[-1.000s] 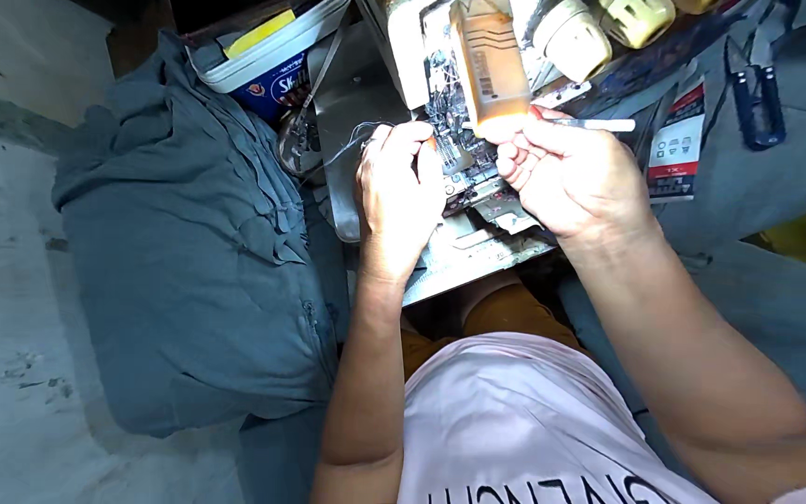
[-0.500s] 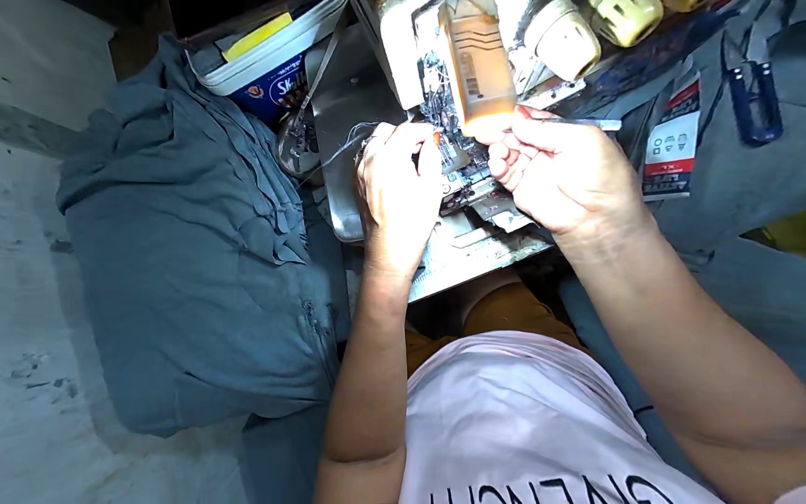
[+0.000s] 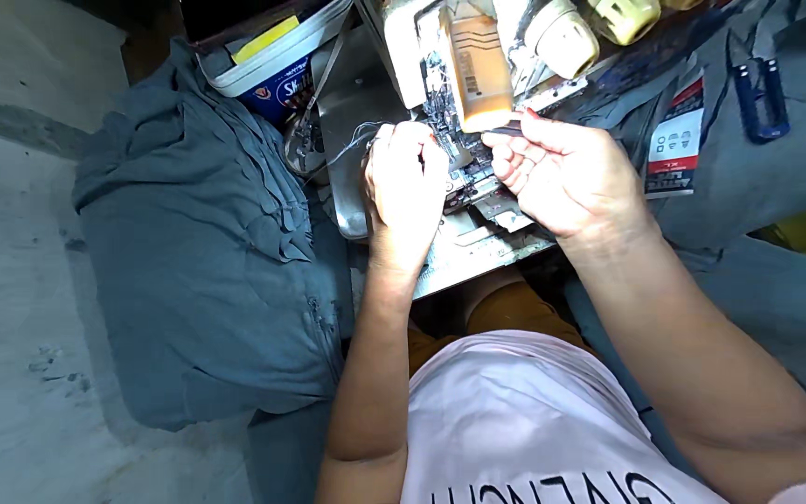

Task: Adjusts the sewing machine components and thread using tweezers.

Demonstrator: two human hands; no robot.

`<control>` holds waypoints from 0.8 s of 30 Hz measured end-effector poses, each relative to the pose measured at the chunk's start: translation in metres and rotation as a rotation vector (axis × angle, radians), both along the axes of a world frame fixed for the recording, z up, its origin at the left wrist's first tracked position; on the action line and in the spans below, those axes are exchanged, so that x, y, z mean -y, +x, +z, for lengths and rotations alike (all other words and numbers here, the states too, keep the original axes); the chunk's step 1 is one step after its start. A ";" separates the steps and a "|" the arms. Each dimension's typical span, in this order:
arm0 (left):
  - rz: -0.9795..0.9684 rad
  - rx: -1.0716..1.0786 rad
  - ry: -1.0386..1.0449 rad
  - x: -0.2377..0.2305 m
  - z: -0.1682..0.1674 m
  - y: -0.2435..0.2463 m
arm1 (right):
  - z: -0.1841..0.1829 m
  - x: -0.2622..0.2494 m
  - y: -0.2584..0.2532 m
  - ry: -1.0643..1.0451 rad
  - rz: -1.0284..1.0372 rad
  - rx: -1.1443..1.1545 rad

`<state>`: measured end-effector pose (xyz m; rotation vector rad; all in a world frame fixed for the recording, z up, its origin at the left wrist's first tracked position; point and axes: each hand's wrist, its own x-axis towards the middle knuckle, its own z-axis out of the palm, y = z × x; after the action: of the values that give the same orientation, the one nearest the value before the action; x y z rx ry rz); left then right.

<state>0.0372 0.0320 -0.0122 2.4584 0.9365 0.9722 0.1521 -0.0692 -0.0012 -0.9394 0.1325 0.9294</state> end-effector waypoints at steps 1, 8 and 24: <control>-0.003 0.001 -0.011 0.000 0.000 -0.001 | 0.001 0.001 -0.001 0.001 -0.020 0.007; -0.018 0.073 -0.061 -0.001 0.000 -0.006 | 0.004 0.017 -0.008 0.016 -0.162 0.167; -0.373 0.874 -0.757 -0.010 0.001 -0.033 | -0.016 0.048 0.011 -0.258 -0.068 1.406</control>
<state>0.0042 0.0416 -0.0115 1.2943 0.3914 1.1150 0.1633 -0.1173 -0.0171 -1.6216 -0.9210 0.0288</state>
